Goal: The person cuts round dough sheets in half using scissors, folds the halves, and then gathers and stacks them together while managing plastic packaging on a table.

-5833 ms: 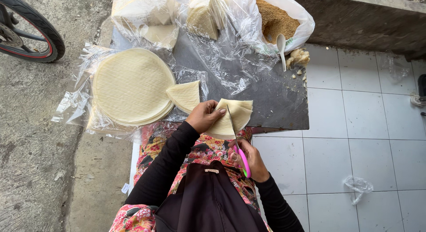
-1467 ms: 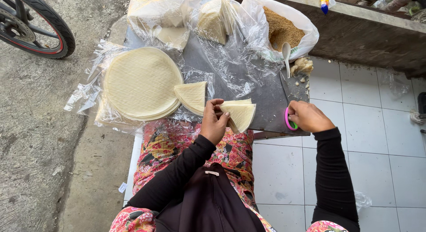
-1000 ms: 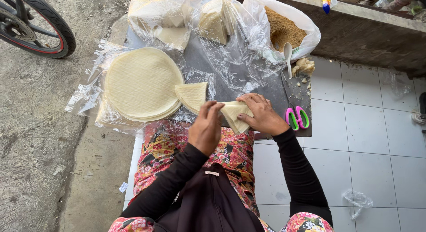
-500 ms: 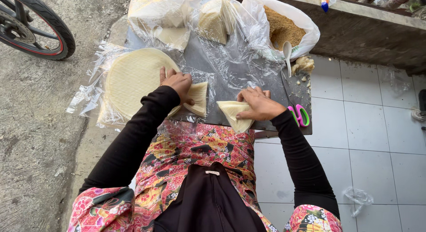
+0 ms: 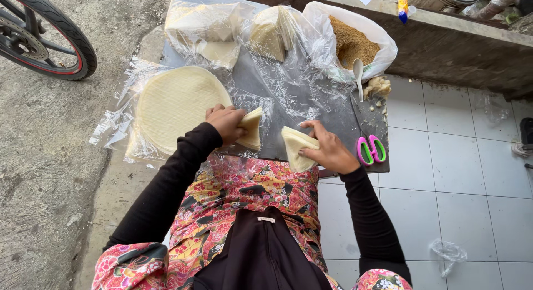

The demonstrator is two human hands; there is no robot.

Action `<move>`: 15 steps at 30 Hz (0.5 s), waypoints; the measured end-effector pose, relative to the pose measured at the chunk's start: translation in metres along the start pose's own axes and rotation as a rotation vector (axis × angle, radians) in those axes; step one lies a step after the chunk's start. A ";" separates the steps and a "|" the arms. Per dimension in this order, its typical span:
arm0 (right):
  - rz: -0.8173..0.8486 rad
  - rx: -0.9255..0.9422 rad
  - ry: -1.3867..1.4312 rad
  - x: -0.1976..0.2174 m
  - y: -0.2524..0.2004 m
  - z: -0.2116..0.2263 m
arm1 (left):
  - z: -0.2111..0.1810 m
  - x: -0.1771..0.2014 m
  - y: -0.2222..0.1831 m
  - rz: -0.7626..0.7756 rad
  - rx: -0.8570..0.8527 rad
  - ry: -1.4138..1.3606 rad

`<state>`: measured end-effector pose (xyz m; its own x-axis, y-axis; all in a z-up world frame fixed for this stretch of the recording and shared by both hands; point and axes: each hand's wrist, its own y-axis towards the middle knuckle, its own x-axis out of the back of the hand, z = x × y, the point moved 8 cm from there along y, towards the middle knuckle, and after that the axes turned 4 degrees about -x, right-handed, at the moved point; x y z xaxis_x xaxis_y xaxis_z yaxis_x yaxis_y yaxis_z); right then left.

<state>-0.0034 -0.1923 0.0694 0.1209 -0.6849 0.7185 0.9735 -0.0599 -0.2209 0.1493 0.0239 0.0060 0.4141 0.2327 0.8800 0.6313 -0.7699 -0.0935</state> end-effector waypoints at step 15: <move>-0.115 0.182 0.847 -0.027 -0.055 0.068 | -0.106 -0.048 -0.049 -0.127 -0.142 -1.603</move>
<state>-0.0467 -0.1212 0.1064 -0.0950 -0.9953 -0.0182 0.9954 -0.0947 -0.0162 0.0287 -0.0124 0.0182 0.6490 0.5758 -0.4973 0.6879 -0.7232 0.0604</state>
